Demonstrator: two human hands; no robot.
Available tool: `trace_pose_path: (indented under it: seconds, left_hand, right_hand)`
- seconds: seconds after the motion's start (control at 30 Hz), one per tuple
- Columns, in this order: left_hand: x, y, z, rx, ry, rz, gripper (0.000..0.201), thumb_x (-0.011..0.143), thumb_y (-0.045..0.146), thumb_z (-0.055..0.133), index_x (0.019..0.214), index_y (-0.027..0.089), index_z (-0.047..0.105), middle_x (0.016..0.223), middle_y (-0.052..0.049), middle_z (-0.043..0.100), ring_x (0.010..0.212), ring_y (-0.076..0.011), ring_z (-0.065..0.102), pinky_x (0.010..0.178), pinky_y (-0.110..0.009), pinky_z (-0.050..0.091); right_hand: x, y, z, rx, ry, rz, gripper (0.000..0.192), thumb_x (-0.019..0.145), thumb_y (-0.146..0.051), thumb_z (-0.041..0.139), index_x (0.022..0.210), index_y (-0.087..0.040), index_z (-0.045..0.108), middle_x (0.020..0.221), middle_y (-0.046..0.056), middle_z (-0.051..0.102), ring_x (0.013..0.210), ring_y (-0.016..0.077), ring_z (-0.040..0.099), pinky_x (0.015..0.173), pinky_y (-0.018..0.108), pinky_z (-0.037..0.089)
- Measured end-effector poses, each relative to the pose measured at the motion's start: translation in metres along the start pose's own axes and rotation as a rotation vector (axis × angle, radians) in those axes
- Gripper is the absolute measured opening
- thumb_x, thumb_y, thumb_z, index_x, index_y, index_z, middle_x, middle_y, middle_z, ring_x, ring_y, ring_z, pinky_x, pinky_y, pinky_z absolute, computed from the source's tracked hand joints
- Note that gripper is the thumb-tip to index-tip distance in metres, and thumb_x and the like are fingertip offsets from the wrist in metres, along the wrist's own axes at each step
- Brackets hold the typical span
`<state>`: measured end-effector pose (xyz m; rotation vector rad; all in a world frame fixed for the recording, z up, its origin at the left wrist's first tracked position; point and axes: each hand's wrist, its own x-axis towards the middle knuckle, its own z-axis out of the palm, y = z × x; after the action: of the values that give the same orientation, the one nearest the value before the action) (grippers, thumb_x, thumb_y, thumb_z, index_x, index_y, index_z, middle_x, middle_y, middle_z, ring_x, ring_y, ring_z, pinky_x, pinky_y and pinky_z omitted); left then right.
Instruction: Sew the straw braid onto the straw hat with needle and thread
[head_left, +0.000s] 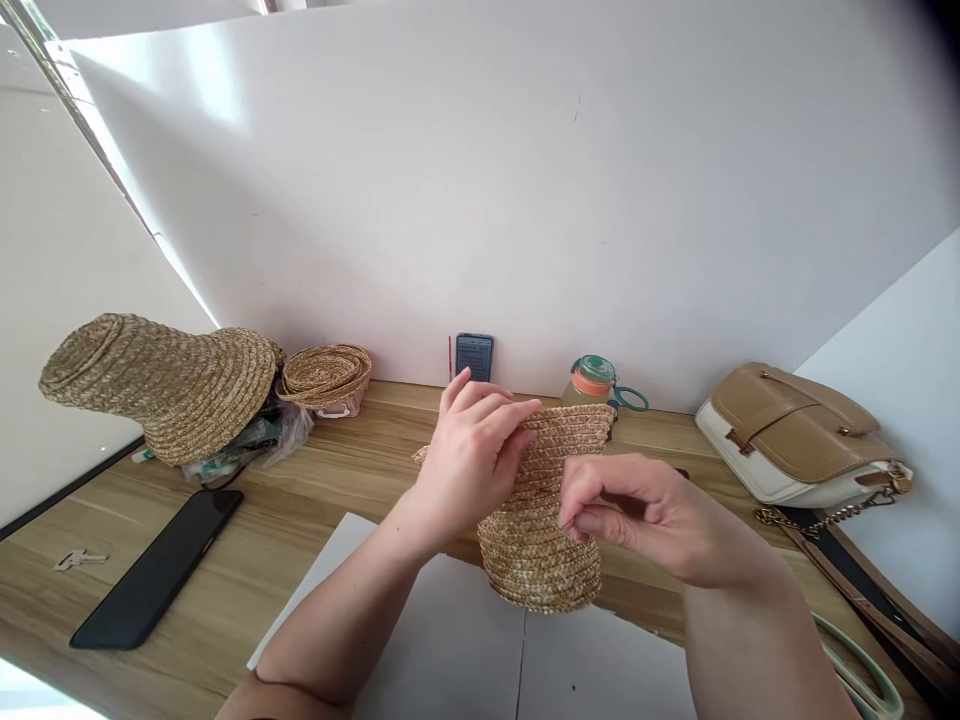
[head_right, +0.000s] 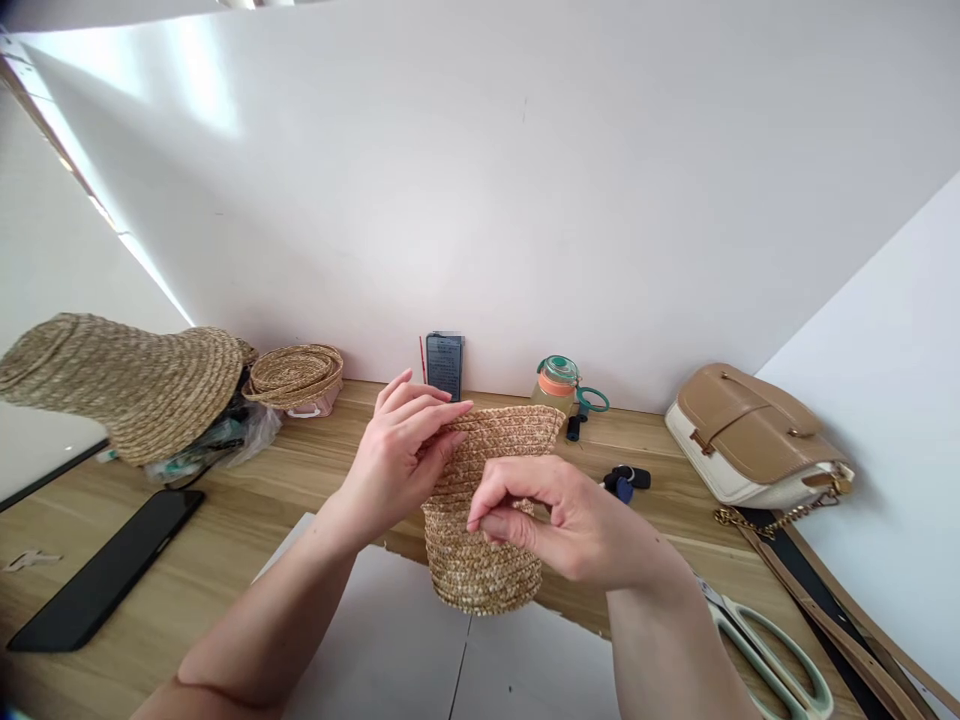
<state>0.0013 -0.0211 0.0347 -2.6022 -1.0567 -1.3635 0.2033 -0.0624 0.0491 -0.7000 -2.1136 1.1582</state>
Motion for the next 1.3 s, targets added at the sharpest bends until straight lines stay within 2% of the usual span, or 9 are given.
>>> trace_pose_path:
  seconds: [0.23,0.37,0.5,0.6,0.7,0.87,0.97,1.17,1.3]
  left_hand:
    - [0.003,0.001,-0.003,-0.042,-0.024,-0.12,0.019,0.085,0.017,0.057,0.098,0.015,0.07,0.081,-0.005,0.07,0.088,-0.0189,0.059,0.104,-0.045,0.036]
    - [0.005,0.002,-0.009,-0.145,-0.084,-0.22,0.015,0.083,0.015,0.059,0.09,0.016,0.071,0.078,-0.005,0.068,0.084,-0.0193,0.056,0.086,-0.037,0.046]
    - [0.006,0.003,-0.014,-0.213,-0.12,-0.28,0.013,0.081,0.013,0.06,0.087,0.017,0.071,0.077,-0.004,0.067,0.084,-0.0186,0.054,0.078,-0.032,0.045]
    - [0.006,0.002,-0.014,-0.206,-0.125,-0.294,0.013,0.081,0.012,0.06,0.085,0.017,0.071,0.075,-0.003,0.066,0.082,-0.0183,0.053,0.077,-0.032,0.044]
    - [0.006,0.002,-0.013,-0.195,-0.126,-0.308,0.012,0.081,0.012,0.06,0.084,0.017,0.071,0.076,-0.003,0.067,0.082,-0.0182,0.053,0.077,-0.032,0.044]
    - [0.007,0.0,-0.012,-0.195,-0.123,-0.307,0.012,0.082,0.013,0.06,0.083,0.016,0.071,0.073,-0.003,0.065,0.078,-0.0174,0.052,0.076,-0.032,0.043]
    - [0.007,-0.001,-0.013,-0.217,-0.131,-0.312,0.013,0.083,0.014,0.059,0.085,0.017,0.072,0.072,-0.002,0.064,0.077,-0.0167,0.052,0.077,-0.031,0.043]
    - [0.007,-0.002,-0.013,-0.23,-0.15,-0.315,0.014,0.084,0.016,0.059,0.086,0.017,0.073,0.069,-0.002,0.06,0.075,-0.0155,0.051,0.073,-0.029,0.042]
    - [0.007,-0.005,-0.014,-0.239,-0.146,-0.32,0.016,0.084,0.017,0.058,0.089,0.017,0.073,0.07,-0.002,0.059,0.072,-0.0143,0.051,0.069,-0.027,0.042]
  right_hand:
    - [-0.005,-0.008,0.005,-0.137,-0.019,0.065,0.014,0.094,-0.018,0.046,0.089,-0.02,0.059,0.075,-0.001,0.059,0.069,0.0094,0.054,0.063,0.022,0.042]
    - [-0.009,-0.007,0.007,-0.171,0.229,0.042,0.012,0.095,-0.02,0.047,0.093,-0.023,0.058,0.073,-0.002,0.054,0.066,0.0094,0.051,0.059,0.023,0.041]
    - [-0.01,-0.005,0.013,-0.144,0.541,-0.111,0.014,0.095,-0.019,0.047,0.096,-0.024,0.059,0.069,-0.002,0.048,0.06,0.0094,0.046,0.053,0.024,0.037]
    - [-0.01,-0.003,0.018,-0.104,0.644,-0.182,0.014,0.094,-0.017,0.047,0.097,-0.023,0.06,0.074,-0.001,0.051,0.059,0.0092,0.047,0.054,0.026,0.037]
    - [-0.011,-0.006,0.018,-0.12,0.552,-0.181,0.015,0.094,-0.016,0.046,0.098,-0.024,0.058,0.069,-0.002,0.047,0.058,0.0097,0.045,0.055,0.026,0.037]
    - [-0.013,-0.017,0.009,-0.311,0.087,-0.003,0.013,0.095,-0.016,0.042,0.092,-0.022,0.054,0.075,-0.002,0.053,0.064,0.0096,0.046,0.06,0.024,0.036]
    - [-0.011,-0.018,0.007,-0.414,-0.097,0.067,0.015,0.095,-0.017,0.039,0.088,-0.02,0.051,0.073,-0.002,0.055,0.065,0.0096,0.046,0.06,0.023,0.035]
    - [-0.007,-0.012,0.004,-0.441,-0.202,0.165,0.016,0.094,-0.017,0.041,0.084,-0.02,0.053,0.073,-0.001,0.059,0.066,0.0109,0.051,0.061,0.024,0.038]
    - [-0.02,-0.014,-0.015,-0.386,-0.121,0.146,0.018,0.094,-0.022,0.043,0.091,-0.021,0.061,0.119,0.007,0.06,0.095,0.0166,0.06,0.077,0.028,0.047]
